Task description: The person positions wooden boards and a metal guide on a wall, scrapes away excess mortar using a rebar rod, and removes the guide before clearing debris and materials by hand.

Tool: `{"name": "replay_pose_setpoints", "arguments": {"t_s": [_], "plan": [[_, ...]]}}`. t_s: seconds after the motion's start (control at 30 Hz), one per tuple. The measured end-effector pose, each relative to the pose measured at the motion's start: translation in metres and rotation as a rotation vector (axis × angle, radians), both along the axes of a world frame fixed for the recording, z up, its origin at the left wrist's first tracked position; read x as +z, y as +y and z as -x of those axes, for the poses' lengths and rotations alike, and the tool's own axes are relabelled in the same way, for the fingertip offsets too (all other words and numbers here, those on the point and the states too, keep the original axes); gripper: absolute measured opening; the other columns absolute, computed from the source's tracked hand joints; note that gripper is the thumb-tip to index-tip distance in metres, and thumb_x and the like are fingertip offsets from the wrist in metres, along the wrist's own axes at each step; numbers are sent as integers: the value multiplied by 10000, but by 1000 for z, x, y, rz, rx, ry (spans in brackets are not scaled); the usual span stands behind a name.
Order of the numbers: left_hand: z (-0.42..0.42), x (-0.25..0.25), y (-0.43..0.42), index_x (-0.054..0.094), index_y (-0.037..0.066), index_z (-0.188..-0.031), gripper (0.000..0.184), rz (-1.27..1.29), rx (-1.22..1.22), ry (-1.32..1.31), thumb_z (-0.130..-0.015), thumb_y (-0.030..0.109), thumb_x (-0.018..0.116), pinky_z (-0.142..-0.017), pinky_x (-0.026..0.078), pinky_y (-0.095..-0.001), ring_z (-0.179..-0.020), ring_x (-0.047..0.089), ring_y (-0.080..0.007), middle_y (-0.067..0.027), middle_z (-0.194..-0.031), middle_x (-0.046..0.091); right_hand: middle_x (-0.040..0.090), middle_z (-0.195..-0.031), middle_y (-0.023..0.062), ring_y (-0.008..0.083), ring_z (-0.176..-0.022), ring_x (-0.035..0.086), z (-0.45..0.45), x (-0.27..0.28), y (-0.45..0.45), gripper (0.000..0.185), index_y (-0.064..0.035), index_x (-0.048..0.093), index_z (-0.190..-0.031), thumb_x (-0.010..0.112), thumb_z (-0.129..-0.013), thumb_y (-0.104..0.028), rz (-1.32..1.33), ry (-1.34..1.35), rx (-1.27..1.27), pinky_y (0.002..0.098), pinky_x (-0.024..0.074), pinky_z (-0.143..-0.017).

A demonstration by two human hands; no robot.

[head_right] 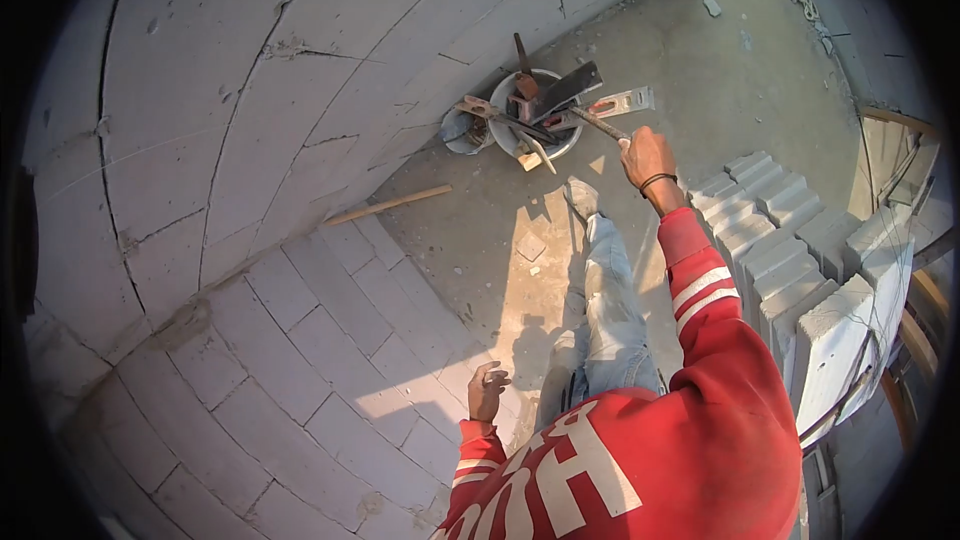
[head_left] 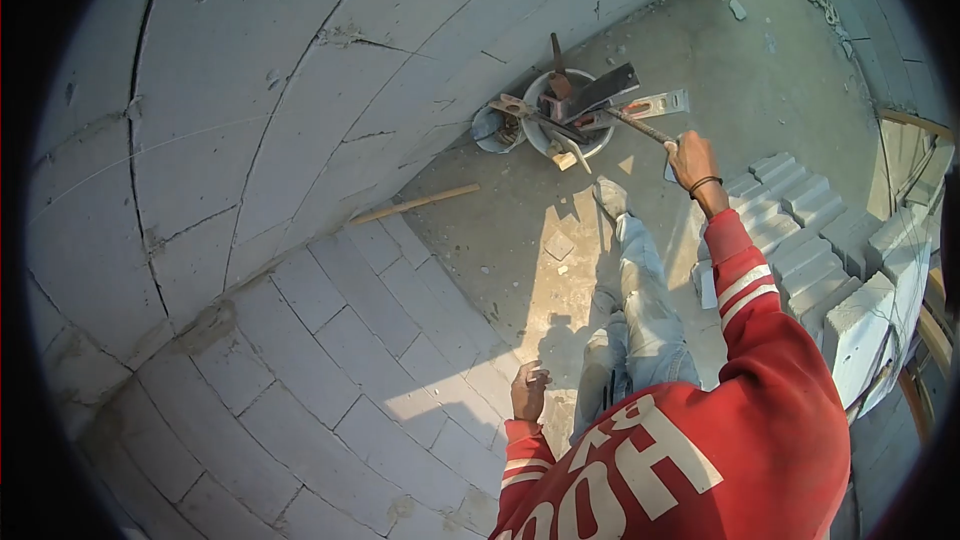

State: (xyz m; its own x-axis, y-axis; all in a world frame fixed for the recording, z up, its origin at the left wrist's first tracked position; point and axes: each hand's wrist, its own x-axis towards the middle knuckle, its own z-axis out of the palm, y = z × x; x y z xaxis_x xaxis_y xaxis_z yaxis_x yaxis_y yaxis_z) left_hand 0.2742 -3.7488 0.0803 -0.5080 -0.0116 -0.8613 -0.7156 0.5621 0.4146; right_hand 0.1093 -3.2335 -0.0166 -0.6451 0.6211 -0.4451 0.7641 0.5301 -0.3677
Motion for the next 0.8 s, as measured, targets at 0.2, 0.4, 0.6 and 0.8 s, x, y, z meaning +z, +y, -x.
{"name": "replay_pose_setpoints", "arguments": {"t_s": [0.2,0.4,0.6,0.8], "plan": [[14,-7,-3,587,27,-1231,313,36,-49,65,-947,159,594,-700,540,-268,-849,724,-180,-80,-946,719,673,-789,256,455,-781,667,-29,100,-25,217,-9,680,-826,659,-873,-220,-145,25,146,524,520,-667],[69,13,57,594,1,-1213,364,-90,-454,317,-874,89,695,-651,479,-247,-665,591,-72,-13,-702,654,621,-750,228,426,-776,626,-126,171,-73,230,-21,614,-839,654,-875,-244,-181,178,221,528,482,-667],[54,100,179,535,46,-1297,528,-470,-922,744,-830,152,758,-916,493,-361,-1010,620,-207,-120,-1094,643,599,-631,215,414,-618,622,-235,275,-159,146,6,591,-730,685,-749,-103,-217,370,171,488,471,-556],[-85,80,130,564,53,-1165,348,-779,-760,706,-910,252,694,-860,483,-369,-999,596,-226,-109,-1070,596,632,-668,163,368,-660,650,-348,352,-278,288,44,642,-1000,679,-754,-100,-212,345,261,430,498,-581]]}}
